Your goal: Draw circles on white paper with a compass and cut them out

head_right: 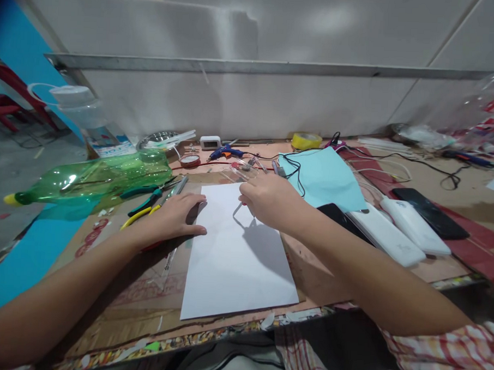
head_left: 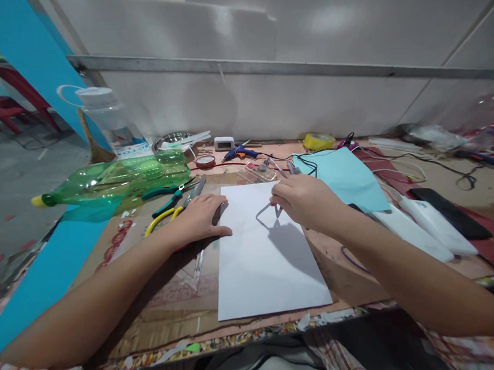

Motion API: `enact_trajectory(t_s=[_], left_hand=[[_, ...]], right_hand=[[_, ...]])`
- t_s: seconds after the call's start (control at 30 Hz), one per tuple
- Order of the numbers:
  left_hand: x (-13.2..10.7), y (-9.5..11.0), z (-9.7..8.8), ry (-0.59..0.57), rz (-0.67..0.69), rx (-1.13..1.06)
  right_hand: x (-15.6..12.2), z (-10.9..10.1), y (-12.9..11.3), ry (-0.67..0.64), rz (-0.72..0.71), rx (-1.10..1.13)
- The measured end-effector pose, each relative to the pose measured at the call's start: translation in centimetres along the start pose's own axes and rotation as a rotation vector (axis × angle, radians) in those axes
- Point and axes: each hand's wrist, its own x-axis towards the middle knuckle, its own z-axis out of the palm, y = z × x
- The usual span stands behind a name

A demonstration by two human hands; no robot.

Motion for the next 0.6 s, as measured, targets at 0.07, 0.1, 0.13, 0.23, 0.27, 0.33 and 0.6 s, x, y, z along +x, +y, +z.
enact_trajectory(t_s=[0.07, 0.1, 0.13, 0.23, 0.27, 0.33, 0.6], left_hand=[[0.0, 0.0, 0.0, -0.003, 0.003, 0.001], [0.0, 0.0, 0.0, -0.004, 0.004, 0.002], [0.0, 0.0, 0.0, -0.004, 0.006, 0.003], [0.2, -0.3, 0.2, -0.007, 0.015, 0.007], [0.3, -0.4, 0.4, -0.008, 0.018, 0.01], [0.4, -0.7, 0.6, -0.007, 0.023, 0.018], [0.4, -1.0, 1.1, 0.019, 0.047, 0.045]], right_hand=[[-0.3, -0.2, -0.5, -0.018, -0.013, -0.004], [-0.3, -0.3, -0.8, -0.023, -0.023, -0.002], [-0.3, -0.4, -1.0, -0.025, -0.035, 0.002], [0.3, -0.7, -1.5, -0.056, -0.038, 0.036], [0.7, -0.7, -1.6, -0.072, -0.026, 0.049], [1.3, -0.8, -1.7, -0.097, -0.001, 0.07], [3.0, -0.1, -1.6, -0.076, -0.023, 0.141]])
